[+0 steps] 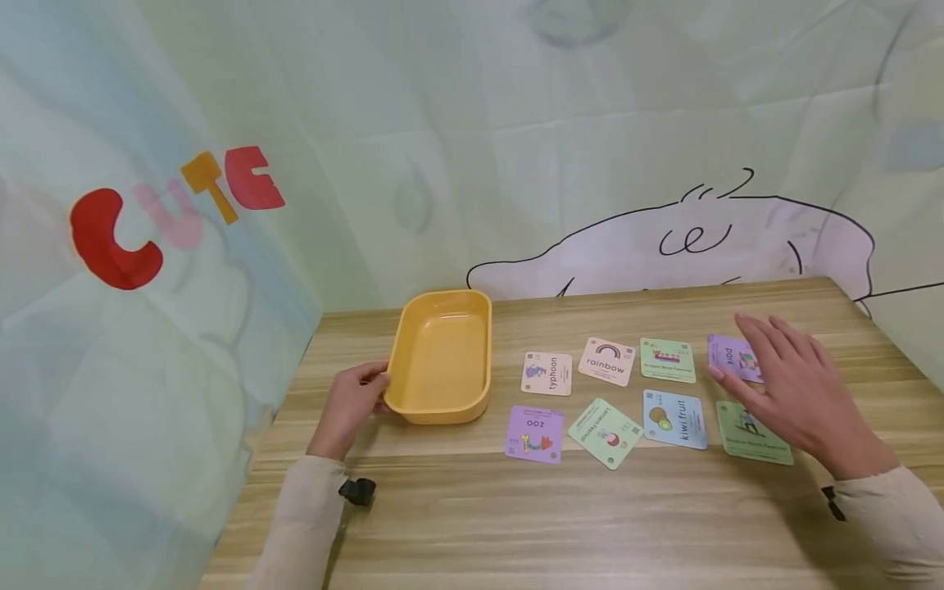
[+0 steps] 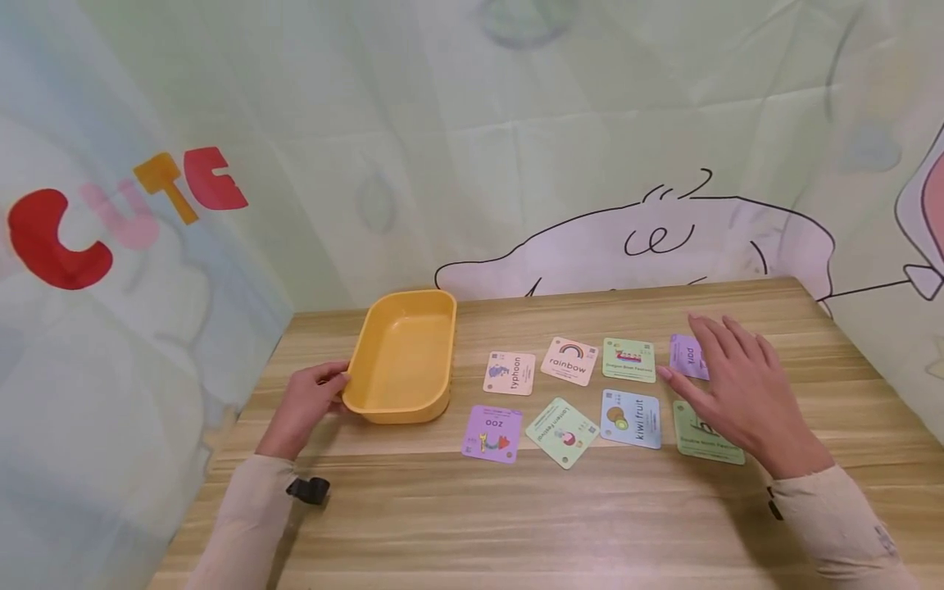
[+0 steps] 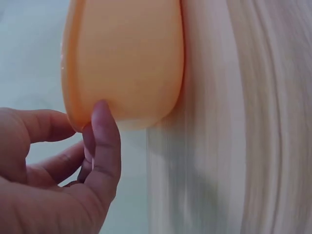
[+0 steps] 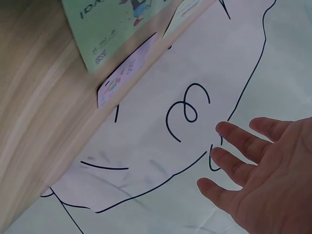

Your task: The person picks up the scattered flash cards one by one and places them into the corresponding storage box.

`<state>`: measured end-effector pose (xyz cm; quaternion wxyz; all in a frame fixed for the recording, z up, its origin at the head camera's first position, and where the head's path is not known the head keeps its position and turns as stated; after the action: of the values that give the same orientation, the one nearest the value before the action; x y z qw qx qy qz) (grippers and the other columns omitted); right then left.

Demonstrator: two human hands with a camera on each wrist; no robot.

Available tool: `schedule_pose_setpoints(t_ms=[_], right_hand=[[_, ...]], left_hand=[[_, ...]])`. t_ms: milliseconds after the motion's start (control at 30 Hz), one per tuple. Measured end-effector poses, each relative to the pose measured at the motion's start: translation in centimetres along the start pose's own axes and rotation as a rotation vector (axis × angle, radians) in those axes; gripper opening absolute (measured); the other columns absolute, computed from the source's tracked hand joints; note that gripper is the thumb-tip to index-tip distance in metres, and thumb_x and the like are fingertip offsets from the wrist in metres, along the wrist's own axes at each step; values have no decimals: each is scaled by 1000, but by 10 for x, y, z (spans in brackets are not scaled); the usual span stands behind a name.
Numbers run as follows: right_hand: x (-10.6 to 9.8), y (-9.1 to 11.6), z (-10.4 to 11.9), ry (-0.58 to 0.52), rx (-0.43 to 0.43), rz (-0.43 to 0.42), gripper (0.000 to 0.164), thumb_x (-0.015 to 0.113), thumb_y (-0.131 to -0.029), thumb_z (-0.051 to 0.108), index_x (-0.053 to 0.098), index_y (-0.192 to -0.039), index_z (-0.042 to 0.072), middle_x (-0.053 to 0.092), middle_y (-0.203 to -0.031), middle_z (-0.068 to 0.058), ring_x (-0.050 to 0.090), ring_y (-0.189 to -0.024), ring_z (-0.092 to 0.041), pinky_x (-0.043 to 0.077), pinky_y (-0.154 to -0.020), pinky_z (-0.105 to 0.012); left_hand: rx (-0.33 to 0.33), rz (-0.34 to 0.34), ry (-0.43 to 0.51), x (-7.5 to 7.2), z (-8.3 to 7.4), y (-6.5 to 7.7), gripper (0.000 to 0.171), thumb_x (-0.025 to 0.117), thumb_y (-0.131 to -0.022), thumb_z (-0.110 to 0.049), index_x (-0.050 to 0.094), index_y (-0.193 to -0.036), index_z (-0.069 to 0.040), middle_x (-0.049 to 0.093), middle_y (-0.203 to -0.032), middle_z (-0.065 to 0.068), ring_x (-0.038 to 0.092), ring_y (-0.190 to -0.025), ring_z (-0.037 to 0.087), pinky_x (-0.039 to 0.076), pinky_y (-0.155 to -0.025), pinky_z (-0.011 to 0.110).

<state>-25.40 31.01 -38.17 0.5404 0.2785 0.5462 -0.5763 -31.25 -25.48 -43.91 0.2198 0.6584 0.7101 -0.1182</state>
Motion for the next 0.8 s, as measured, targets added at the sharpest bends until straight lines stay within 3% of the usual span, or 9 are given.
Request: schedule_pose_setpoints(t_ms=[133,433,800], right_hand=[[1,3,-5,5,9,-4,86,61,-97,51,24,-160,6,36,-155,-27,24,-146,-49,10,-119,-67],[2,7,-11,12,17,0,85,60,-98,51,25,-160,5,38,-154,-27,25,-145,-50,13,-117,-69],[7,12,-20,43,37,37,84,59,-98,52,27,-159,5,39,-152,-30,26,-143,-52,17,-112,-72]], left_hand=[[-44,-1,74,0,3,-2,38,55,-104,-14,58,-138,3,61,-128,22,65,-87,15,61,-76,33],[-133,13,222,-2,11,0,39,60,-102,-12,56,-138,5,60,-116,12,63,-87,11,59,-69,24],[-166,45,248,0,12,-2,41,61,-102,-13,55,-139,4,60,-116,10,64,-85,10,60,-68,25]])
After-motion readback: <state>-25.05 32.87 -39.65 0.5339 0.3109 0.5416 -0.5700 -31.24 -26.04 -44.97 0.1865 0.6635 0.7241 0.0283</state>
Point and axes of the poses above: each hand's wrist, its own y-axis away from the middle knuckle, its own x-axis out of the palm, z = x × y, the point moved 10 cm from there along -y, towards the middle knuckle
